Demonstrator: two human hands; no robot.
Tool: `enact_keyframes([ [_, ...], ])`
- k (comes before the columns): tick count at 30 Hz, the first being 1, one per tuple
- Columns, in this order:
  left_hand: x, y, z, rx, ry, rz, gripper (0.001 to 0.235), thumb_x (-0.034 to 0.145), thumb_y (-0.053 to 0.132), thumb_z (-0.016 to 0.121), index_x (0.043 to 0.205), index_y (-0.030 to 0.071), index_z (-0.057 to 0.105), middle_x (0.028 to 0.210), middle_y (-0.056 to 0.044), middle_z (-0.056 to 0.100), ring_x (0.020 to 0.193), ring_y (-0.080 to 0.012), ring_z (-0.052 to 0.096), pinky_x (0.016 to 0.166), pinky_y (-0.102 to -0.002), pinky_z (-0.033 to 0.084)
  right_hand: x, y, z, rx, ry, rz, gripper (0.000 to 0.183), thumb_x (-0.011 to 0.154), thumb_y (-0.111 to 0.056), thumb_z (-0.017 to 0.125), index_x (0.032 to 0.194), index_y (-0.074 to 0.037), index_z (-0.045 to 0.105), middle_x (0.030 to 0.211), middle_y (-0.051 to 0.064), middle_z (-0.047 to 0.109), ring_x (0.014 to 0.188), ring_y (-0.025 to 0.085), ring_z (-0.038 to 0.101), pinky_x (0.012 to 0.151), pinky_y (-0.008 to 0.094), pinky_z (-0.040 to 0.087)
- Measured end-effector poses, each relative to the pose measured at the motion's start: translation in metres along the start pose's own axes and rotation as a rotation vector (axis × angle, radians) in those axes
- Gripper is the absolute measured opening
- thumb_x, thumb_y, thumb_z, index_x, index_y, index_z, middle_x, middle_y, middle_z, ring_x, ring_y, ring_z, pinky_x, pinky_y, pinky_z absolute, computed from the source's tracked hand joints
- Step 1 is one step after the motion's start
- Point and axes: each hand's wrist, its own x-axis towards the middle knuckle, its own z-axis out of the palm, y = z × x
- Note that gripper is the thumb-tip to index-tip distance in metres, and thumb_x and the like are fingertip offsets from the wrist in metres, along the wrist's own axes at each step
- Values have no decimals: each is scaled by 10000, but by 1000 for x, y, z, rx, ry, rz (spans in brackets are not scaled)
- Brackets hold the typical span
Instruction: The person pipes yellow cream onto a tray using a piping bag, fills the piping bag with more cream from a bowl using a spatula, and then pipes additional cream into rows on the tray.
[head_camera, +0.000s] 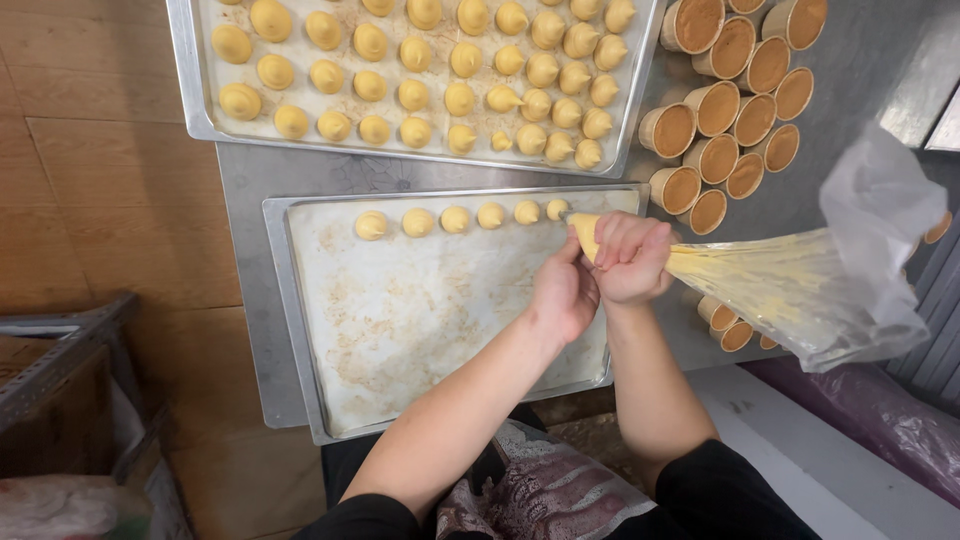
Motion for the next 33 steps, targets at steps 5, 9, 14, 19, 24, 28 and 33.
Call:
enact_keyframes([
  [5, 1, -2, -1, 16, -5, 6, 408, 1132, 427, 362, 1194, 101, 600, 1140, -13, 658, 1088, -126, 609, 989, -305, 463, -1, -2, -2, 5, -2, 10, 549, 1137, -381, 426, 656, -126, 352, 512, 38, 355, 442, 181, 342, 551, 338, 363],
  [9, -2, -3, 0, 17, -26, 20, 405, 1133, 424, 363, 1187, 102, 602, 1127, -13, 658, 1077, -125, 609, 989, -304, 466, -1, -4, -1, 17, 6, 19, 544, 1135, -373, 423, 656, -124, 351, 507, 37, 356, 436, 174, 342, 540, 332, 360],
  [14, -5, -2, 4, 17, 7, 5, 397, 1121, 417, 364, 1177, 108, 607, 1121, -2, 667, 1069, -114, 616, 987, -296, 463, 0, -6, 1, 29, -2, 14, 535, 1133, -351, 409, 653, -122, 355, 505, 36, 355, 435, 172, 346, 535, 332, 363],
  [19, -10, -6, 8, 58, -23, 32, 383, 1141, 416, 384, 1190, 106, 603, 1114, -5, 658, 1064, -127, 606, 994, -320, 462, 1, -21, 3, -15, 0, -25, 453, 1098, -274, 439, 680, -109, 383, 518, 43, 372, 417, 173, 364, 552, 350, 377],
  [24, -21, -23, 25, 153, -66, 47, 378, 1137, 405, 390, 1232, 107, 602, 1146, -23, 662, 1067, -143, 602, 988, -340, 455, 2, -50, -4, -38, 126, -92, 186, 1005, -218, 544, 937, -66, 461, 713, 100, 523, 653, 226, 526, 676, 402, 484],
  [28, -13, -31, 33, 190, -61, 53, 378, 1124, 381, 378, 1267, 106, 594, 1169, -31, 655, 1086, -142, 604, 1017, -357, 459, 1, -50, -19, -268, 58, -89, 296, 1138, -294, 457, 963, -55, 468, 777, 165, 575, 843, 321, 652, 1029, 506, 490],
  [33, 5, -33, 20, 257, 9, 50, 410, 1122, 384, 360, 1281, 73, 573, 1186, -54, 643, 1103, -177, 609, 1017, -393, 457, -2, -29, -41, -232, 98, 9, 451, 1181, -374, 340, 843, -92, 440, 590, 70, 481, 582, 241, 571, 964, 522, 545],
])
